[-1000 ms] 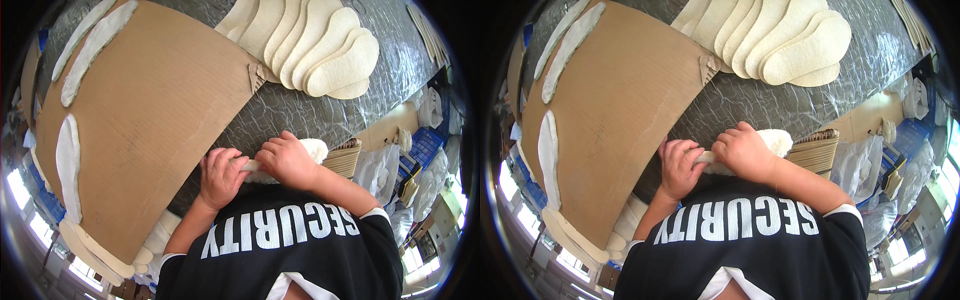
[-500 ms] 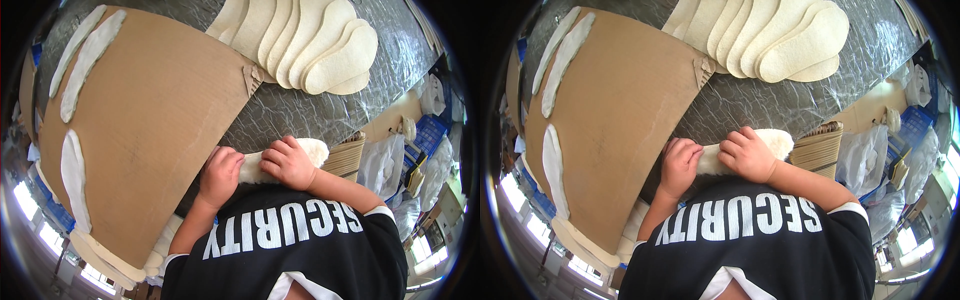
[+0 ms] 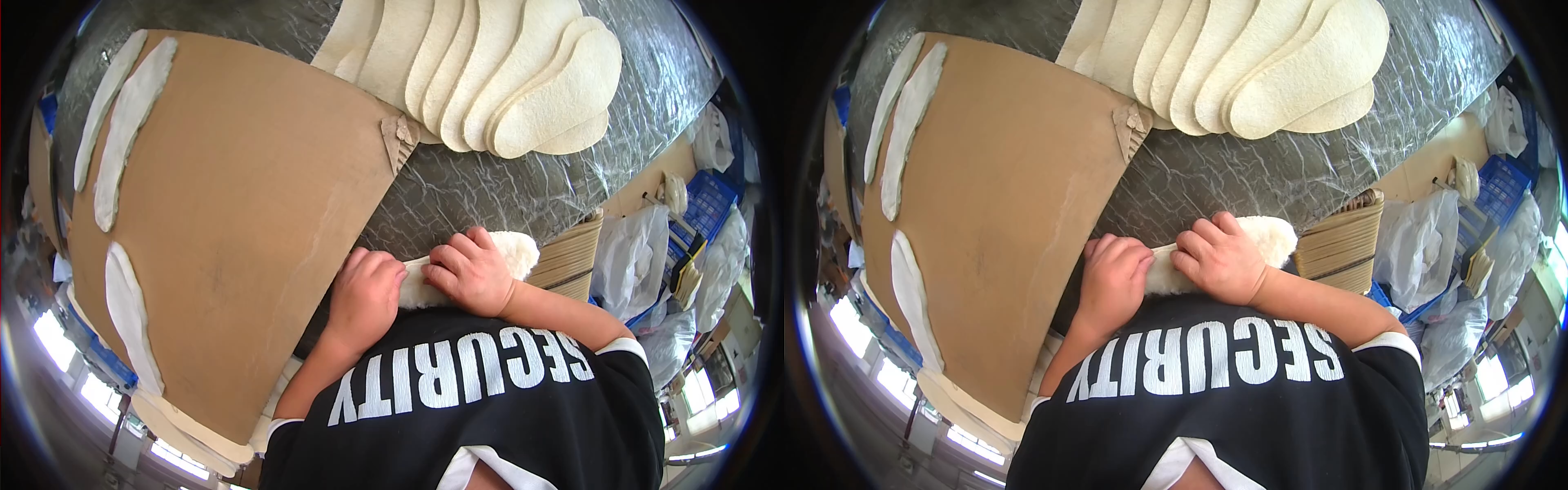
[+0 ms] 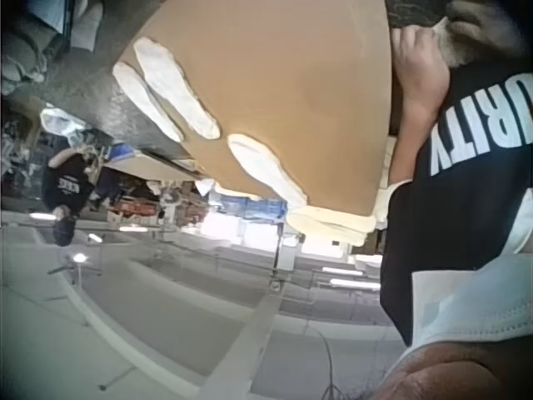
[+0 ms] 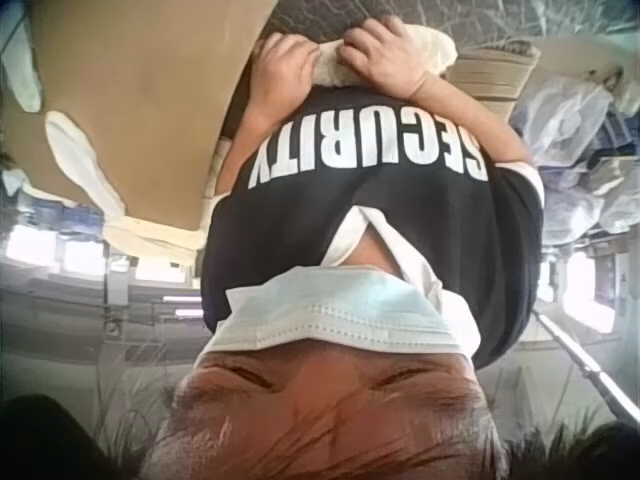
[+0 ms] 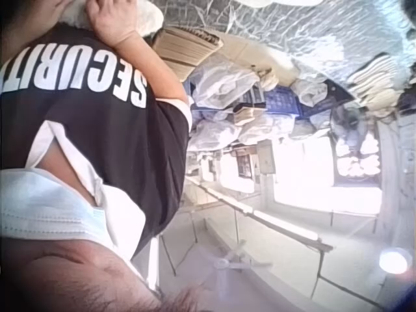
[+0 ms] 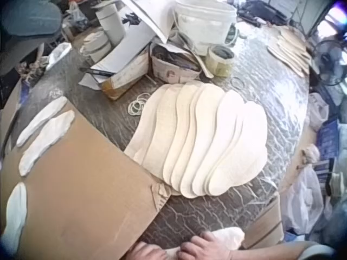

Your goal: The person is inspecting and stacking shoe insole components at a factory workstation.

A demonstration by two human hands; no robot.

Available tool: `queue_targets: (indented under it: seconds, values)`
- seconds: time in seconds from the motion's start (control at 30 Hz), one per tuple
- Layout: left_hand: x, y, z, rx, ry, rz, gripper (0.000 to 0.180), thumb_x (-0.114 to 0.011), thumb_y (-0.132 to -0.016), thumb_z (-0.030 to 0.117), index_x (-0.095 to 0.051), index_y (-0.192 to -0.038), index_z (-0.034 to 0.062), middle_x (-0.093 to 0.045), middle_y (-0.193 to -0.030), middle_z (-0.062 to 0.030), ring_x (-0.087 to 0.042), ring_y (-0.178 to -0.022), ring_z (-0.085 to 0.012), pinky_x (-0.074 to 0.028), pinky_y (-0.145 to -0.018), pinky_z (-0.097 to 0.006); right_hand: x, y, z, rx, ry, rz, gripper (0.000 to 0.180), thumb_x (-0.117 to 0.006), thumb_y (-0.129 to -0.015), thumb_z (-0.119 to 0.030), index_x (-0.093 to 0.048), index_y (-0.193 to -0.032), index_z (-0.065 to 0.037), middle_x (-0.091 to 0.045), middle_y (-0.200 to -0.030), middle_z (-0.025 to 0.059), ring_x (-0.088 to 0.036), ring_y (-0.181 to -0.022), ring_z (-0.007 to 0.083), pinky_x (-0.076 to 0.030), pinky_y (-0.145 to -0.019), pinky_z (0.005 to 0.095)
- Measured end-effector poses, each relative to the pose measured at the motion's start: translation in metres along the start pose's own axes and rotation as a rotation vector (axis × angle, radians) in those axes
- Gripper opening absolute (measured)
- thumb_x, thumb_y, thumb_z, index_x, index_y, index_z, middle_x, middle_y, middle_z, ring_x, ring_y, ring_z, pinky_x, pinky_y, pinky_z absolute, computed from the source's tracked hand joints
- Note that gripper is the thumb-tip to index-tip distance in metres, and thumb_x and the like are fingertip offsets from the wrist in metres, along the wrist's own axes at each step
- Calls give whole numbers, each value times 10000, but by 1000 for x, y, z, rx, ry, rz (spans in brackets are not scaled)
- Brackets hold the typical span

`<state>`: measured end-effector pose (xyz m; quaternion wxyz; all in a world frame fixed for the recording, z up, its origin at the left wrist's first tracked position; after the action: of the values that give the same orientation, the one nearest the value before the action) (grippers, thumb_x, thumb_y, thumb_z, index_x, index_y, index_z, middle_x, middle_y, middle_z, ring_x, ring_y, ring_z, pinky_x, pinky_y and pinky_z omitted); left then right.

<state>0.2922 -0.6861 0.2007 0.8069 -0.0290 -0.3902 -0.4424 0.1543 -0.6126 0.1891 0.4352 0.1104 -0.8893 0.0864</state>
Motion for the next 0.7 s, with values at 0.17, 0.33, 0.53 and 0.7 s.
queue_targets:
  seconds: [0.17,0.33,0.53,0.7]
  values:
    - [-3,-2,-4,93,46,-27,73,-657,-791,64,-655,-861,46,-613,-815,-78,-585,-749,-307,-435,-697,-388,-1,-3,1,4,1,29,205,-575,-730,-219,-630,-899,-117,-543,-840,3,-511,-783,182,-379,-712,344]
    - [-7,-5,-4,107,53,-116,77,-677,-766,74,-634,-828,55,-585,-803,-78,-583,-764,-303,-432,-704,-389,2,-6,5,-24,-105,18,216,-630,-715,-242,-637,-887,-112,-548,-821,6,-509,-770,187,-377,-709,351]
    - [-25,4,-4,21,-73,-232,105,-675,-736,74,-583,-787,80,-568,-880,-50,-548,-873,-253,-374,-788,-399,-2,-11,5,-105,-91,-158,168,-689,-687,-233,-631,-794,-118,-547,-788,17,-509,-768,208,-375,-704,348]
    - [-28,10,-2,-94,-60,-122,103,-646,-761,104,-559,-813,85,-561,-841,-46,-546,-837,-247,-374,-765,-399,-5,-10,3,-94,-25,-280,111,-593,-696,-188,-585,-734,-84,-555,-802,29,-514,-808,211,-395,-727,346]
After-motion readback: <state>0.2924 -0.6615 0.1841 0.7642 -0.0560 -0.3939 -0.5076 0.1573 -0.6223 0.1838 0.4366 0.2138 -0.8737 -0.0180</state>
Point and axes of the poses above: each hand's wrist, its own y-axis away from the middle knuckle, its own x-axis out of the back of the hand, z = x × y, the point moved 5 cm from there along -y, towards the middle knuckle
